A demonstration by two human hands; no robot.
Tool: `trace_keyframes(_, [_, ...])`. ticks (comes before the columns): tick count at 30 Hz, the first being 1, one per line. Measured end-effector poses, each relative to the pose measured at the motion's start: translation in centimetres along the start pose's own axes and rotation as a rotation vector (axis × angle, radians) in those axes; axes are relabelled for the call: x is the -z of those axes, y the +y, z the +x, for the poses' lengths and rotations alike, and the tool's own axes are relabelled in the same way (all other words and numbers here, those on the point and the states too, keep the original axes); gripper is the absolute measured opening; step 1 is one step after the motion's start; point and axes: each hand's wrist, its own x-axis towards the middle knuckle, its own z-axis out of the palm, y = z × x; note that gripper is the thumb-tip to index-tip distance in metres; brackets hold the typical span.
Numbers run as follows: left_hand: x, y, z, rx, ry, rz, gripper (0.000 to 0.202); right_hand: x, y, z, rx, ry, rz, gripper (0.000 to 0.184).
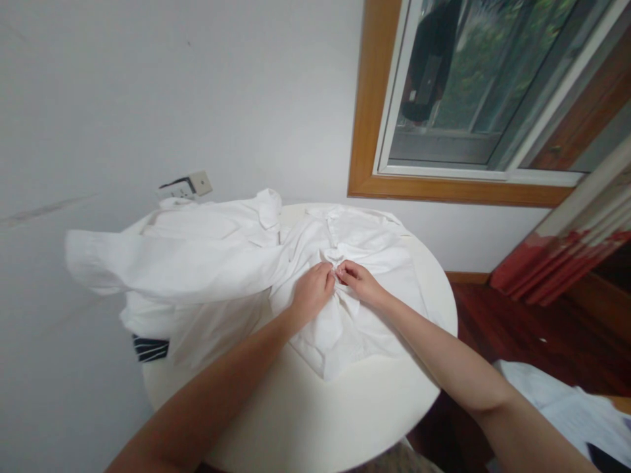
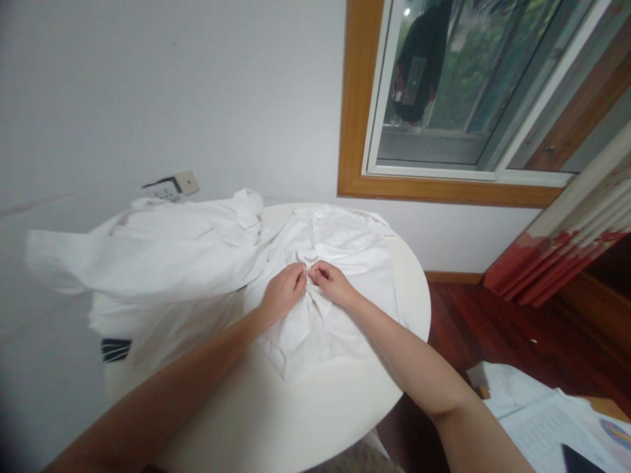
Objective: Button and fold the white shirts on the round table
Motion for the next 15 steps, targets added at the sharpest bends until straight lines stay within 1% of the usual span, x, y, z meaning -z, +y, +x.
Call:
trace_keyframes(4, [0.01,0.05,0.01,0.007,-0.007,0.011,0.017,0.21,-0.33,0.01,-0.03,-0.045,0.071,0.035])
trace_keyframes(9, [0.07,0.12,-0.03,0.0,-0.017,0.008,0.018,0.32,-0.39,0.02,-0.088,-0.064,0.112,0.038])
trace_keyframes(15, [0.18,0.14,-0.09,-0.021,-0.04,0.038,0.017,0.37,-0.45,-0.03,-0.105,-0.096,0.127,0.036])
